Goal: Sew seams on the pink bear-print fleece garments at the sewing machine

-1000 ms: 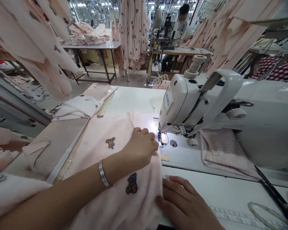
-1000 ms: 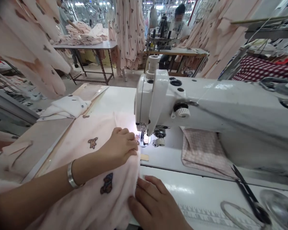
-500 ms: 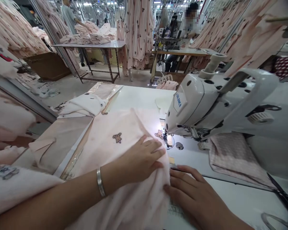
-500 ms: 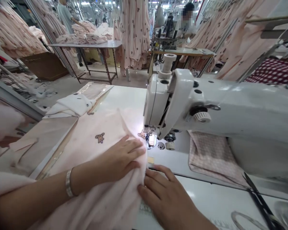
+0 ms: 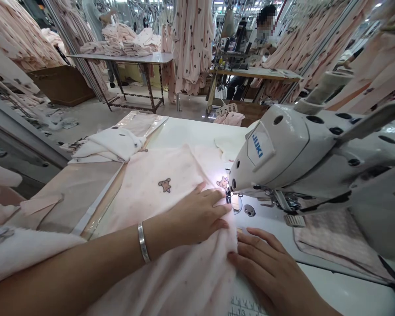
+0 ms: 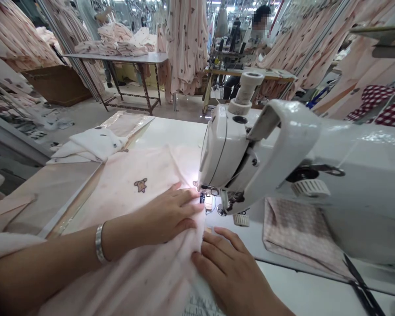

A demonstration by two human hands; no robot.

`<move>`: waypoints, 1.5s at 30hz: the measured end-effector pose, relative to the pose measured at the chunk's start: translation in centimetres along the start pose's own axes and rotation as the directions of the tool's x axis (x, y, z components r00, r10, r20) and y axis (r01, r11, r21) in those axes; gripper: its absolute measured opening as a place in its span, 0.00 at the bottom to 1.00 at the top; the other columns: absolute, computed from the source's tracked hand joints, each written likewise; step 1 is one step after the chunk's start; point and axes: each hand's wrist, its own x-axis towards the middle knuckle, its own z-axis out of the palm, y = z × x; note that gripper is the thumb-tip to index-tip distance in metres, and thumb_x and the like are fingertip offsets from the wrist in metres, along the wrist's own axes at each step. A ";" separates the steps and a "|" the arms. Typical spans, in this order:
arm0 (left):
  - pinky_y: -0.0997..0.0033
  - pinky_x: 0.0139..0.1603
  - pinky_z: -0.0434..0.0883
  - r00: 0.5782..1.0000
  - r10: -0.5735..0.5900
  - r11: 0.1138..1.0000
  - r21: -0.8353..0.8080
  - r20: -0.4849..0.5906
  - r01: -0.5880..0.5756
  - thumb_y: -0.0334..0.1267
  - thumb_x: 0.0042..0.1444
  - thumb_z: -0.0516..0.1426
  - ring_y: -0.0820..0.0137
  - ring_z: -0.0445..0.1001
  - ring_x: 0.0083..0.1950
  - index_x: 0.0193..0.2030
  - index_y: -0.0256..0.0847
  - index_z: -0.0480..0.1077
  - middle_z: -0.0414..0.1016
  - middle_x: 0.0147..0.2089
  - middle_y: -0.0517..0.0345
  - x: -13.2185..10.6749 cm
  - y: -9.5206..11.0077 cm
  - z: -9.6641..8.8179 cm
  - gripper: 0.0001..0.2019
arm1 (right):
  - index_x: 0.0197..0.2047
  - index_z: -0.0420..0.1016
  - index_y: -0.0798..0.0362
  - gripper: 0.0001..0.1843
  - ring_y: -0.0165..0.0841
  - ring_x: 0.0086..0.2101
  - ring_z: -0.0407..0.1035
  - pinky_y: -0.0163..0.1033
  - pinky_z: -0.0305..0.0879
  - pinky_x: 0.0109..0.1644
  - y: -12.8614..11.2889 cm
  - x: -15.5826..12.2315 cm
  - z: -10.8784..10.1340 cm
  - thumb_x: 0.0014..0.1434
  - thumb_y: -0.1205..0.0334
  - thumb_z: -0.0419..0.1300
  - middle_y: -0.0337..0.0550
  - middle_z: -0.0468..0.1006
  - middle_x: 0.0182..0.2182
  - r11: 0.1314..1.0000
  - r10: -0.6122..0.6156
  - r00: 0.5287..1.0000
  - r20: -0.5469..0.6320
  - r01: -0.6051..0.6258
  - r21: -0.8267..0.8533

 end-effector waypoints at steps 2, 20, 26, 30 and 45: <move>0.51 0.62 0.56 1.000 0.007 1.000 0.002 -0.008 -0.007 0.40 0.65 0.48 0.59 0.62 0.60 0.54 0.38 0.64 0.65 0.55 0.45 0.1 -0.2 0.2 0.14 | 0.41 0.73 0.53 0.15 0.32 0.48 0.67 0.41 0.51 0.60 -0.1 0.1 0.0 0.60 0.74 0.47 0.41 0.78 0.39 1.000 0.009 1.000 -0.020 -0.009 0.009; 0.54 0.62 0.53 0.989 0.140 0.985 -0.094 -0.057 -0.145 0.39 0.66 0.48 0.66 0.66 0.51 0.45 0.41 0.71 0.70 0.50 0.52 0.1 -1.8 0.0 0.12 | 0.42 0.75 0.56 0.11 0.34 0.38 0.65 0.46 0.56 0.50 -0.5 -1.2 0.1 0.60 0.72 0.53 0.43 0.78 0.42 0.998 0.066 0.997 -0.036 -0.067 -0.018; 0.62 0.58 0.58 0.990 0.130 0.989 -0.068 -0.059 -0.134 0.39 0.65 0.49 0.68 0.66 0.50 0.41 0.42 0.72 0.71 0.47 0.55 1.8 -3.8 -0.5 0.11 | 0.42 0.74 0.55 0.11 0.34 0.39 0.67 0.45 0.59 0.46 1.7 0.5 -0.1 0.61 0.72 0.52 0.44 0.78 0.43 0.995 0.053 0.999 0.007 -0.052 -0.088; 0.65 0.53 0.61 0.986 0.122 0.988 -0.078 -0.115 -0.131 0.40 0.64 0.50 0.68 0.66 0.47 0.38 0.41 0.72 0.70 0.44 0.55 3.2 -5.4 -0.6 0.11 | 0.42 0.74 0.54 0.10 0.35 0.38 0.70 0.46 0.62 0.47 3.4 1.3 0.7 0.62 0.68 0.52 0.47 0.78 0.39 0.985 0.133 0.990 -0.045 -0.137 -0.106; 0.54 0.46 0.75 0.882 -0.322 0.910 0.144 -0.345 0.389 0.32 0.60 0.43 0.64 0.75 0.46 0.38 0.36 0.75 0.77 0.39 0.53 1.6 1.0 5.4 0.18 | 0.51 0.68 0.41 0.12 0.26 0.48 0.67 0.33 0.63 0.50 -1.4 8.7 1.2 0.66 0.52 0.50 0.28 0.74 0.50 0.979 -0.083 0.992 0.100 0.100 -0.177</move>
